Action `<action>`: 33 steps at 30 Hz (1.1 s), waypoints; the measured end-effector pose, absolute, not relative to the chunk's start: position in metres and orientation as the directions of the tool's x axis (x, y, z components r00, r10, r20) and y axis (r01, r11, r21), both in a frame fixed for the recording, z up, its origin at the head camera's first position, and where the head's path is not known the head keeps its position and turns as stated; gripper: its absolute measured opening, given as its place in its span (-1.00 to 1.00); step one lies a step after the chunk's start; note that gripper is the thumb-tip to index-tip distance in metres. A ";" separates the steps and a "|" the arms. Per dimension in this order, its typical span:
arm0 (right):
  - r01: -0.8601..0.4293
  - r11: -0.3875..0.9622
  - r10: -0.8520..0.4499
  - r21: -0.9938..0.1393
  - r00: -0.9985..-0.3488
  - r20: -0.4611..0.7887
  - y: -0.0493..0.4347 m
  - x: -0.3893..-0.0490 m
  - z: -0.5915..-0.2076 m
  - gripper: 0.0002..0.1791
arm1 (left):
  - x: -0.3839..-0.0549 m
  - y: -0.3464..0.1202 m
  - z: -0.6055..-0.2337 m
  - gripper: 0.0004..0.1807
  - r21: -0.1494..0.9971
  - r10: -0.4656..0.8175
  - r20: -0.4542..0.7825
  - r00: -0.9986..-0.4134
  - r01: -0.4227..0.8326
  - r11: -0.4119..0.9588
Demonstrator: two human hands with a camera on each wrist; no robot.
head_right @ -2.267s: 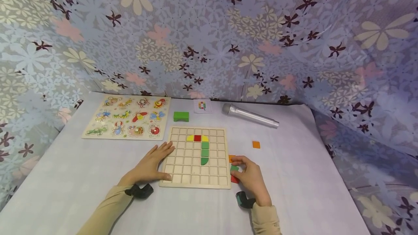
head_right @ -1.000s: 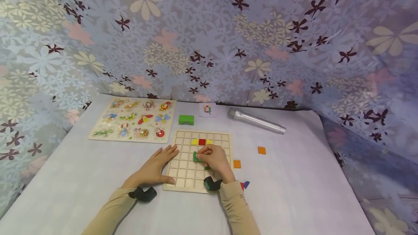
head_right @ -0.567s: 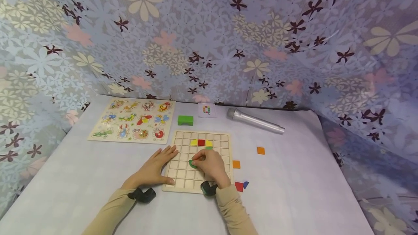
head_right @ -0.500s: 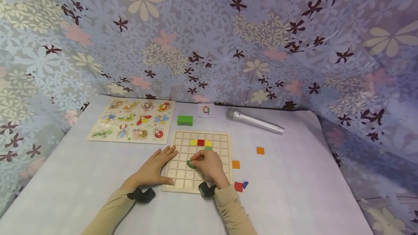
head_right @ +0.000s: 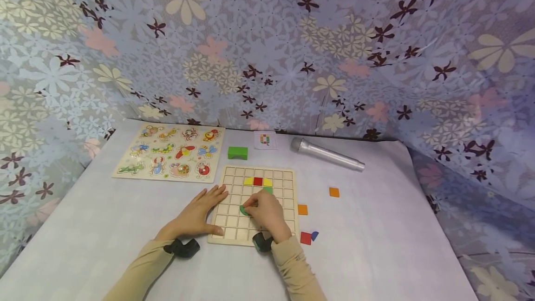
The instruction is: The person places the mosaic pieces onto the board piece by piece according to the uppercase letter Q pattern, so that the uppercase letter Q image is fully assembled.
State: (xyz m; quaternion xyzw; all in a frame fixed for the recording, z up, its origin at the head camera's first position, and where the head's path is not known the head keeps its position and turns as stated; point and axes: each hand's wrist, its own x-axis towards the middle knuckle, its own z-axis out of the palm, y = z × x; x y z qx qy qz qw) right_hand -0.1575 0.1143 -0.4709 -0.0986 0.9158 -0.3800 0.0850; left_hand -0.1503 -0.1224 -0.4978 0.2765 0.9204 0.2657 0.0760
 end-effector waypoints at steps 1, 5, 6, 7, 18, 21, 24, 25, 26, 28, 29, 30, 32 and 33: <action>-0.128 0.705 -0.245 -0.697 -0.967 -0.070 0.115 -0.157 -0.471 -0.95 | -0.150 -0.122 -0.498 0.13 0.532 0.549 0.007 -0.836 0.468 0.706; -0.141 0.726 -0.229 -0.673 -0.972 -0.043 0.120 -0.158 -0.470 -0.89 | -0.150 -0.122 -0.498 0.14 0.526 0.544 0.004 -0.839 0.464 0.712; -0.139 0.726 -0.224 -0.674 -0.974 -0.041 0.121 -0.158 -0.470 -0.88 | -0.150 -0.123 -0.498 0.14 0.527 0.542 0.001 -0.840 0.462 0.714; -0.136 0.722 -0.221 -0.679 -0.974 -0.040 0.122 -0.158 -0.469 -0.88 | -0.151 -0.123 -0.498 0.14 0.528 0.542 0.001 -0.841 0.460 0.713; -0.047 0.659 -0.225 -0.751 -0.965 -0.137 0.134 -0.161 -0.467 -0.79 | -0.150 -0.122 -0.497 0.14 0.528 0.543 -0.001 -0.840 0.461 0.713; -0.067 0.640 -0.245 -0.765 -0.962 -0.121 0.138 -0.163 -0.470 -0.77 | -0.150 -0.122 -0.496 0.14 0.533 0.539 -0.004 -0.842 0.454 0.714; -0.092 0.603 -0.263 -0.793 -0.961 -0.088 0.143 -0.165 -0.469 -0.78 | -0.149 -0.122 -0.496 0.14 0.540 0.537 -0.007 -0.843 0.449 0.712; -0.095 0.590 -0.261 -0.802 -0.962 -0.078 0.147 -0.165 -0.468 -0.79 | -0.149 -0.122 -0.496 0.14 0.540 0.538 -0.006 -0.843 0.450 0.711; -0.096 0.578 -0.255 -0.810 -0.965 -0.068 0.151 -0.166 -0.466 -0.78 | -0.149 -0.122 -0.496 0.14 0.538 0.539 -0.006 -0.842 0.451 0.712; -0.078 0.553 -0.228 -0.830 -0.972 -0.060 0.162 -0.168 -0.464 -0.76 | -0.149 -0.122 -0.495 0.13 0.541 0.540 -0.006 -0.842 0.451 0.710; -0.072 0.547 -0.209 -0.834 -0.976 -0.053 0.170 -0.170 -0.463 -0.74 | -0.150 -0.122 -0.495 0.13 0.541 0.540 -0.006 -0.842 0.452 0.710; -0.058 0.540 -0.192 -0.840 -0.980 -0.056 0.179 -0.171 -0.463 -0.72 | -0.150 -0.122 -0.495 0.13 0.540 0.540 -0.005 -0.842 0.452 0.710; -0.032 0.532 -0.162 -0.846 -0.985 -0.065 0.199 -0.172 -0.462 -0.66 | -0.150 -0.122 -0.496 0.13 0.540 0.540 -0.005 -0.842 0.452 0.710; -0.014 0.528 -0.150 -0.849 -0.986 -0.077 0.210 -0.172 -0.462 -0.63 | -0.150 -0.122 -0.496 0.13 0.540 0.540 -0.004 -0.842 0.453 0.710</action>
